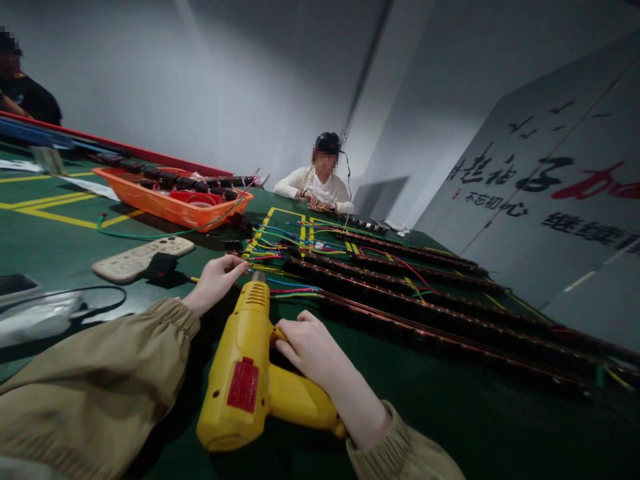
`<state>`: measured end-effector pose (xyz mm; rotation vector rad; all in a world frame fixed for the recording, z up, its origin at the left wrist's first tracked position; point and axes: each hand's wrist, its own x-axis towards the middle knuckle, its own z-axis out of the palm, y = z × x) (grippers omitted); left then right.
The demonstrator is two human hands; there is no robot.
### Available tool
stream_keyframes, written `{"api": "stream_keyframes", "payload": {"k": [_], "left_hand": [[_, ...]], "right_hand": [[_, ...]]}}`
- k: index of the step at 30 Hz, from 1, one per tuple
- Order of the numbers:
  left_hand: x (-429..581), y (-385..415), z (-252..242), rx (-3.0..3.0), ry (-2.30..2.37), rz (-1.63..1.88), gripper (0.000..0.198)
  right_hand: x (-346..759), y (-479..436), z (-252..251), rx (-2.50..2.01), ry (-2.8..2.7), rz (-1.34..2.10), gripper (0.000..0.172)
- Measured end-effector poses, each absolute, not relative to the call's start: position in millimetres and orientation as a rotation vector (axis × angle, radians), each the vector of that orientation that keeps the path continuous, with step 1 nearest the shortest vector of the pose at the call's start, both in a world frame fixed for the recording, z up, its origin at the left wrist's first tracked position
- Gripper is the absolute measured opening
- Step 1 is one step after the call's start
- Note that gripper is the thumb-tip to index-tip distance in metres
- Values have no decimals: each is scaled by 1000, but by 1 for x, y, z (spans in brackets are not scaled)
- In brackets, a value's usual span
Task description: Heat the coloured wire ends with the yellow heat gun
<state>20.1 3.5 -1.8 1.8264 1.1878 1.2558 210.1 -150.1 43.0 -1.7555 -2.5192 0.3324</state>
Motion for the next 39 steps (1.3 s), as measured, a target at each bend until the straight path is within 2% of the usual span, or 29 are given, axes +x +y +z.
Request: {"api": "stream_keyframes", "payload": {"k": [14, 22, 39], "left_hand": [[20, 4, -3, 1872, 1165, 1246, 44], [17, 2, -5, 1917, 1079, 1227, 39], [15, 2, -3, 1953, 1161, 1095, 45]], "right_hand": [[206, -145, 39, -1737, -2595, 209, 31], [221, -148, 39, -1739, -2602, 282, 33], [289, -180, 44, -2051, -2347, 318, 35]]}}
